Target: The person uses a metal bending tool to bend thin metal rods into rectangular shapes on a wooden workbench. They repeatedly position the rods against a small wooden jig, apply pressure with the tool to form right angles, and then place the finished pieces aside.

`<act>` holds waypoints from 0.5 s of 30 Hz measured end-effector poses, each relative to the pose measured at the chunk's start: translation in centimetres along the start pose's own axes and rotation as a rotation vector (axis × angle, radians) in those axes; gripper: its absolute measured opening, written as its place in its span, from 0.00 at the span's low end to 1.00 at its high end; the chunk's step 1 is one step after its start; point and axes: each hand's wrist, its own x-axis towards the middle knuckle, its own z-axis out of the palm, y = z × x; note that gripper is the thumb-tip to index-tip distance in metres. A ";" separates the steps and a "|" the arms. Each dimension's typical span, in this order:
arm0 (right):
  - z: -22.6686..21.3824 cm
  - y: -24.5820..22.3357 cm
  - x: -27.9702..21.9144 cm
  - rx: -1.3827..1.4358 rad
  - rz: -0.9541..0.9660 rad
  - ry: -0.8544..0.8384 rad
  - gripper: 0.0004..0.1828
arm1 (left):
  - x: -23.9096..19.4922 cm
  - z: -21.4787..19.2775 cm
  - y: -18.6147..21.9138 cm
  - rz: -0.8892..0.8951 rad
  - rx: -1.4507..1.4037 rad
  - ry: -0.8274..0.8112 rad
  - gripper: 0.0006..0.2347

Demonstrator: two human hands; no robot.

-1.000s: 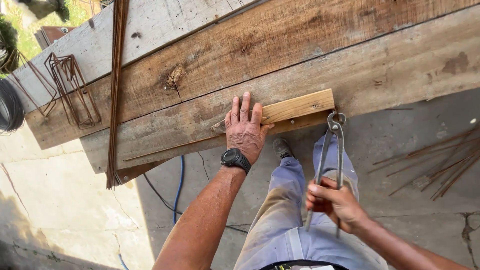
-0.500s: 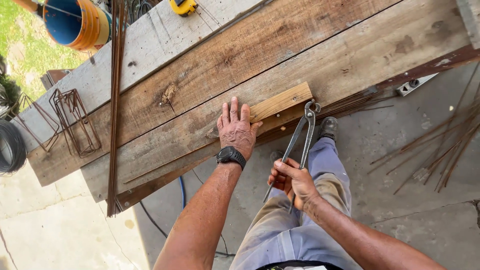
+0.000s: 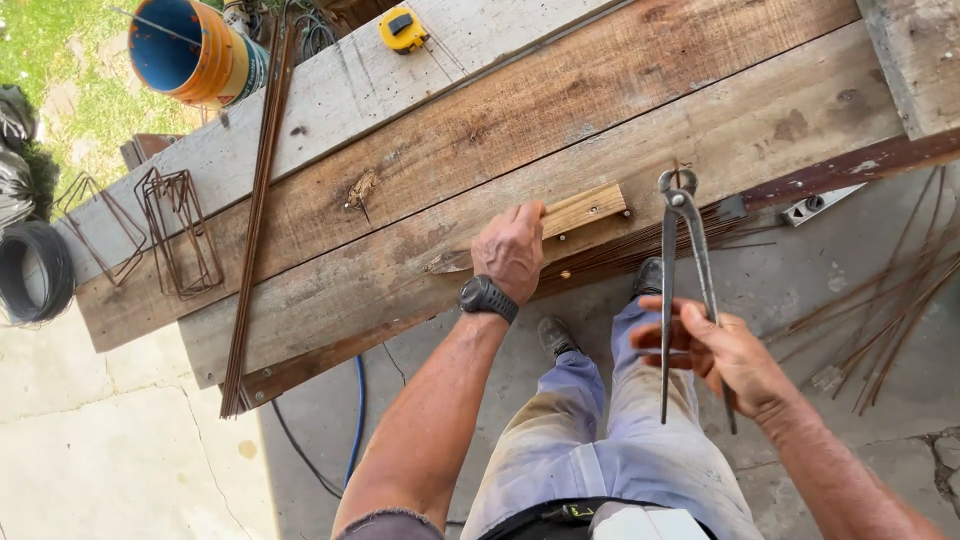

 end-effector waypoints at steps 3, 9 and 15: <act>-0.1 -3.2 0.2 -0.101 -0.084 -0.068 0.23 | 3.1 -4.6 2.8 -0.039 -0.197 0.100 0.05; 1.4 -5.8 2.8 -0.312 -0.134 -0.035 0.17 | 6.1 -8.4 7.2 -0.347 -0.997 0.233 0.15; 3.1 -6.5 5.0 -0.720 -0.168 -0.034 0.16 | 3.9 -7.2 12.1 -0.651 -1.677 0.336 0.15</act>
